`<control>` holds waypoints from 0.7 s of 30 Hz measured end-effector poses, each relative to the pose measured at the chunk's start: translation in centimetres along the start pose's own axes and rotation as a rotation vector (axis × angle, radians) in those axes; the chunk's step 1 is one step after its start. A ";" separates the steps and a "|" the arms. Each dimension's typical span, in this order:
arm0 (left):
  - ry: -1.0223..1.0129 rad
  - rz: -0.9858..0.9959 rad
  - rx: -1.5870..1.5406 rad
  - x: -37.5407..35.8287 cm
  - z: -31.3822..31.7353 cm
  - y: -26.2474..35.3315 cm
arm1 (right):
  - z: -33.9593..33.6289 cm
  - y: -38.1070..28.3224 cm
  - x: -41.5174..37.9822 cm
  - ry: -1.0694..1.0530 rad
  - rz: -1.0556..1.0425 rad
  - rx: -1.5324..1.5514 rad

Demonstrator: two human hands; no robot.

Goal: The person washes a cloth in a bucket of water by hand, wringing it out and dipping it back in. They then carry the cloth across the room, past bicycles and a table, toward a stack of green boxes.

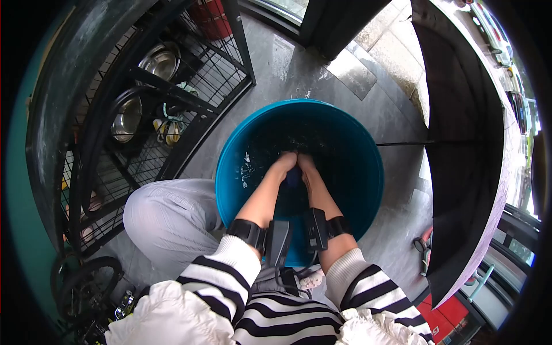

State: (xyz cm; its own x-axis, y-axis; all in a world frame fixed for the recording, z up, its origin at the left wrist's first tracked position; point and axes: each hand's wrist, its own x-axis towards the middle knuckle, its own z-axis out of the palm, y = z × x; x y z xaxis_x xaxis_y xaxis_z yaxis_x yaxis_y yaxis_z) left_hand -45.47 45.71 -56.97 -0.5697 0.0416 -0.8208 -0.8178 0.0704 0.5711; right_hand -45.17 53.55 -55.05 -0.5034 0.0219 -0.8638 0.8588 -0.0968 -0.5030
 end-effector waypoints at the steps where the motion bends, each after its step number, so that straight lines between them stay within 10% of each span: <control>1: 0.021 -0.023 0.065 1.1 -0.3 -1.3 | 0.1 -0.2 -0.3 0.058 0.005 -0.033; 9: 0.354 0.013 0.266 -3.3 -1.7 3.0 | -0.2 0.0 -0.7 0.055 -0.128 -0.152; 21: 0.497 -0.062 0.161 -5.1 1.2 3.1 | 1.0 1.5 -0.3 0.833 -0.106 -0.796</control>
State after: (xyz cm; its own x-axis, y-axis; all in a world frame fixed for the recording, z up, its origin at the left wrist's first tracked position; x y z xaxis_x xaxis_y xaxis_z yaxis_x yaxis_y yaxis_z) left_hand -44.96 46.95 -50.98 -0.5222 -0.4429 -0.7288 -0.8508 0.2118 0.4809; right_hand -43.83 52.36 -55.55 -0.6120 0.6707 -0.4191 0.7821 0.5921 -0.1945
